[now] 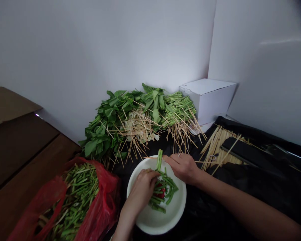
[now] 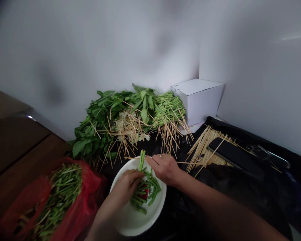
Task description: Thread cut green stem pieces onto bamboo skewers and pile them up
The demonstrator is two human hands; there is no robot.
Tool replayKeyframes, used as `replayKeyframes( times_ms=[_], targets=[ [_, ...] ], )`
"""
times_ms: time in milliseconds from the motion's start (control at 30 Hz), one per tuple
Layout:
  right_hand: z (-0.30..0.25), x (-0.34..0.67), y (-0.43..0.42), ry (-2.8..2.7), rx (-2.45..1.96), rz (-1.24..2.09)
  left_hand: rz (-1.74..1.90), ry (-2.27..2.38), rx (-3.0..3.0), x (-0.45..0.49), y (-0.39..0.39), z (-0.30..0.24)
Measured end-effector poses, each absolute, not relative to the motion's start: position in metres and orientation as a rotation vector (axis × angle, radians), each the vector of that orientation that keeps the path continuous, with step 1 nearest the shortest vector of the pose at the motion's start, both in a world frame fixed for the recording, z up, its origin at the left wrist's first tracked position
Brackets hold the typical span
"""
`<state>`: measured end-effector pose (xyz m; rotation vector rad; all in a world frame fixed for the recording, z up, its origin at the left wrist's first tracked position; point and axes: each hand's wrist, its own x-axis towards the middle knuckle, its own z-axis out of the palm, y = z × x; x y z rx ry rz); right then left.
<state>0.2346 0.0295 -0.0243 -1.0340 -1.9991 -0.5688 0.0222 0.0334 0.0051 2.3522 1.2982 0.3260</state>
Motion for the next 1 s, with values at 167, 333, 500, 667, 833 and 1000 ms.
replayKeyframes(
  times_ms=[167, 333, 500, 667, 833, 1000],
  targets=[
    [-0.023, 0.234, 0.03, -1.981, -1.017, -0.588, 0.281, 1.309, 2.462, 0.042, 0.038, 0.006],
    [-0.027, 0.233, 0.032, -1.986, -1.02, -0.576, 0.267, 1.381, 2.543, 0.051, 0.04, -0.006],
    [-0.028, 0.233, 0.032, -2.0, -1.023, -0.561, 0.37, 1.483, 2.512, 0.058, 0.041, -0.014],
    [-0.025, 0.232, 0.032, -1.994, -1.021, -0.561, 0.447, 1.494, 2.406, 0.063, 0.044, -0.017],
    [-0.023, 0.232, 0.031, -1.984, -1.011, -0.581, 0.315, 1.539, 2.307, 0.066, 0.049, -0.017],
    [-0.022, 0.232, 0.03, -1.986, -1.009, -0.606, 0.38, 1.533, 2.261, 0.069, 0.047, -0.02]
  ],
)
